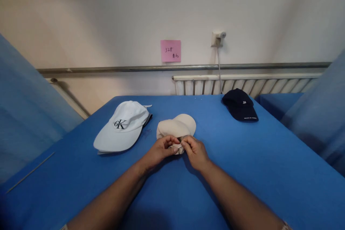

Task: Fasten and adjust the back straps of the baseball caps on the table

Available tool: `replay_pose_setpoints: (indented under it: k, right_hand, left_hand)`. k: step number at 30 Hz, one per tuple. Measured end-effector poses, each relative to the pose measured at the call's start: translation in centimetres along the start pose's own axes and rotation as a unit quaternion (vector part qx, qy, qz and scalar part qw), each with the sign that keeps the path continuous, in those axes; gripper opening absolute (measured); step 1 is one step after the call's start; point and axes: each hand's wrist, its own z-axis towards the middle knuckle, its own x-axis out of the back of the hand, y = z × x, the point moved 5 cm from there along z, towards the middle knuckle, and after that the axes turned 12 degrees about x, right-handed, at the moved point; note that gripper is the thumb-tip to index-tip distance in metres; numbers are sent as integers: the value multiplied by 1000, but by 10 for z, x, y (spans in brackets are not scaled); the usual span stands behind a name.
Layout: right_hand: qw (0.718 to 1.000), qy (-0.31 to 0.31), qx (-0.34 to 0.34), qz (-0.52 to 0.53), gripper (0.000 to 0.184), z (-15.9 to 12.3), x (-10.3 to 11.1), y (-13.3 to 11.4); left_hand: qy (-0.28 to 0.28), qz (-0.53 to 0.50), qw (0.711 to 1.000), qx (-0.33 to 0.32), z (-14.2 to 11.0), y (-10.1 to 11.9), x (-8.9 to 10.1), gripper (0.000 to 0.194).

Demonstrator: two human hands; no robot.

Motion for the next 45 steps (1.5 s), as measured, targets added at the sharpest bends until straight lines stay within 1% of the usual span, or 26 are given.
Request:
replay_pose_setpoints:
  k: [2,3,6,8,10,14,18,21,24,28,32,34,37,39,42,45]
  right_hand:
    - [1000,5,-11,10,24,0,-1,3]
    - [1000,10,-19,17,23,-1,-1,5]
    - [998,41,-39,39,18,-2,0,11]
    - [996,70,-25,48,18,-2,2,10]
    - [995,83,6,50,17,-2,3,4]
    - [997,52,51,23,10,-2,1,-9]
    - [997,50,63,-10,5,-1,1,-11]
    - [997,54,58,-18,8,-1,1,-6]
    - [998,60,27,21,11,0,1,0]
    - [994,70,-8,82,20,3,0,6]
    - [989,79,-26,124,24,2,-2,12]
    - [990,84,-13,111,22,1,-1,13]
    - [994,83,26,69,13,0,2,9]
    - [995,80,48,41,7,-1,5,4]
    - [995,66,73,-7,10,0,7,-4]
    - [992,67,90,-56,11,1,9,-8]
  left_hand:
    - [-2,-16,1000,15,0,-1,-1,30]
    - [8,-21,1000,19,0,-1,-1,30]
    - [61,-43,997,24,1,-1,2,32]
    - [85,-62,994,26,1,-2,4,35]
    - [93,-79,992,29,1,-2,6,39]
    - [94,-87,991,29,1,-2,8,42]
    - [98,-56,994,17,4,-5,8,41]
    - [93,-21,995,2,6,-7,8,40]
    - [88,29,996,-14,9,-8,9,34]
    - [101,85,991,-30,9,-5,10,28]
    - [92,78,993,-19,7,-2,12,31]
    - [80,48,996,1,6,-2,14,34]
    - [52,-6,998,35,5,-5,18,38]
    - [32,-35,998,43,5,-5,19,41]
    - [21,-48,997,48,5,-7,19,42]
    - [22,-44,997,54,5,-8,17,42]
